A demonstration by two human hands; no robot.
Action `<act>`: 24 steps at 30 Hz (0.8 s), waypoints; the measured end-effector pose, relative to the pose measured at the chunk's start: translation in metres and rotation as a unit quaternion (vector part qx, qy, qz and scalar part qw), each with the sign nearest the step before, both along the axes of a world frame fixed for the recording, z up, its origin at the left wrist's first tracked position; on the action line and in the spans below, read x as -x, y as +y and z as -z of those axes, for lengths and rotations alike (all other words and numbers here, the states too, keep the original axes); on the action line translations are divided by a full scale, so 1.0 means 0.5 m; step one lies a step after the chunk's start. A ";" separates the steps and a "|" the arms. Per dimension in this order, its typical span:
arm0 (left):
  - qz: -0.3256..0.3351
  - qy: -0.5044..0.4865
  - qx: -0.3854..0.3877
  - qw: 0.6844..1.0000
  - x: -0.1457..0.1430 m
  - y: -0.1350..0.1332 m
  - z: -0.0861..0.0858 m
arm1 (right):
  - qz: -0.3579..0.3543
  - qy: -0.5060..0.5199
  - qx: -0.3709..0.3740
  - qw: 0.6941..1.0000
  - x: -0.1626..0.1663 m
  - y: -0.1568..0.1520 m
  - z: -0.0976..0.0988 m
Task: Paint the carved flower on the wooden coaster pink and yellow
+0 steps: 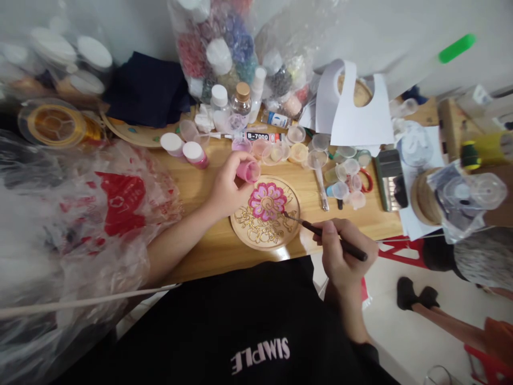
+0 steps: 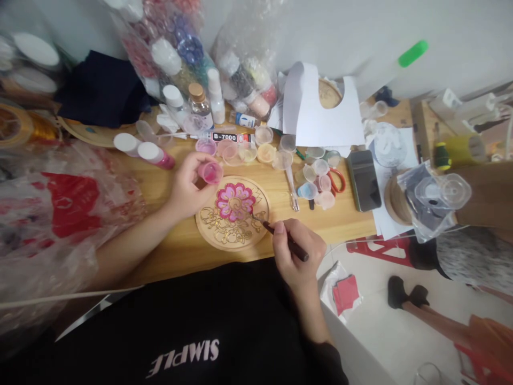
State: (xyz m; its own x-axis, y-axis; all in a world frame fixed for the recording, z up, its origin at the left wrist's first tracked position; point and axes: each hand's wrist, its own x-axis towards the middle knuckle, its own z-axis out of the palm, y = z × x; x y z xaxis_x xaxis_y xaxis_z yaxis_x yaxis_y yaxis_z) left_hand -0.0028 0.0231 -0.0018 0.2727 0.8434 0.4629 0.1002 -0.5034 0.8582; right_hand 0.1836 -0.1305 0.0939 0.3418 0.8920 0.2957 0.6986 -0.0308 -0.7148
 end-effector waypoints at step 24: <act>-0.001 0.009 0.004 1.000 0.000 0.000 -0.002 | 0.011 0.002 0.001 1.000 -0.002 -0.005 0.006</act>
State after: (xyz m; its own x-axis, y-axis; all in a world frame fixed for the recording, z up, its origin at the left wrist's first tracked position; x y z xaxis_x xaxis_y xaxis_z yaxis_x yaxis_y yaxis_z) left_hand -0.0029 0.0230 -0.0007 0.2793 0.8476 0.4512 0.1168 -0.4964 0.8602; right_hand 0.1846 -0.1332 0.0908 0.3628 0.8846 0.2930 0.6947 -0.0472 -0.7177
